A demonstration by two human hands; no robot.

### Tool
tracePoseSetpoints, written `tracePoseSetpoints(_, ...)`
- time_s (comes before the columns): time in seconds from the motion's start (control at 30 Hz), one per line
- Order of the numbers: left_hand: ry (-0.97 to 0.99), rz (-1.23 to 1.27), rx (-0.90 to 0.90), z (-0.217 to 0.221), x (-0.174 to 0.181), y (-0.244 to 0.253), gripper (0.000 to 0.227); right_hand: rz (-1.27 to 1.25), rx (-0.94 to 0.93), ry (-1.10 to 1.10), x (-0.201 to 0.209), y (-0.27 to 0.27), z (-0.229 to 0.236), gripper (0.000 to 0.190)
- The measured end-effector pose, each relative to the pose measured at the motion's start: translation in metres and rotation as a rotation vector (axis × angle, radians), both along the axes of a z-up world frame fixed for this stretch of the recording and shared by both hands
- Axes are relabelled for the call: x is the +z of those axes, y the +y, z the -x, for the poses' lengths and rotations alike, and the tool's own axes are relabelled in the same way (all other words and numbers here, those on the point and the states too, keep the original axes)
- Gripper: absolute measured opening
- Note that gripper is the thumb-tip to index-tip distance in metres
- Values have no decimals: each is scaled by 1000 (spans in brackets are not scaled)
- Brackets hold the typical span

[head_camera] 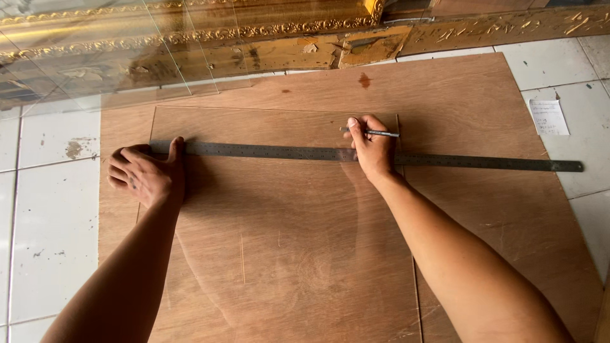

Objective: The person marks a glass sheet with a pencil and ruler, scores the glass using a glass cutter guided by the ruler, and snaps the glass along the scored lines by hand.

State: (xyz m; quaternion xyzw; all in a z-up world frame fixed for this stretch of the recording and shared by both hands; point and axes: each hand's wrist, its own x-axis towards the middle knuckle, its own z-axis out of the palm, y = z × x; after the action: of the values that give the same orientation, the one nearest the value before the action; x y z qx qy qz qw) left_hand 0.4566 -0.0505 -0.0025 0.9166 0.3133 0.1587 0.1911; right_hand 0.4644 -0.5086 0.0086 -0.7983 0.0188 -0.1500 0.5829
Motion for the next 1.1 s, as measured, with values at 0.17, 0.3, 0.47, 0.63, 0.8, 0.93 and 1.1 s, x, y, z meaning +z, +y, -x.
tracePoseSetpoints(0.17, 9, -24, 5, 2, 7, -3, 86, 226, -112, -14, -10, -5, 2, 43)
tracePoseSetpoints(0.3, 12, 10, -1, 4, 8, -6, 81, 269, -97, 1, -9, -2, 4, 44)
tracePoseSetpoints(0.47, 40, 1, 35, -12, -23, 8, 111, 201, 62, -102, 6, 6, 2, 16)
tracePoseSetpoints(0.63, 47, -6, 28, -12, -25, 10, 115, 9, -137, -175, 23, 14, -11, 16)
tracePoseSetpoints(0.8, 14, -25, 18, -2, -2, -1, 91, -72, 26, -73, 23, 41, -5, 12)
tracePoseSetpoints(0.93, 16, 11, 8, 3, 10, -7, 80, 49, 64, -16, 4, 41, -1, 20)
tracePoseSetpoints(1.1, 26, 21, 11, 1, 12, -8, 81, 137, 107, -10, -10, 41, -8, 20)
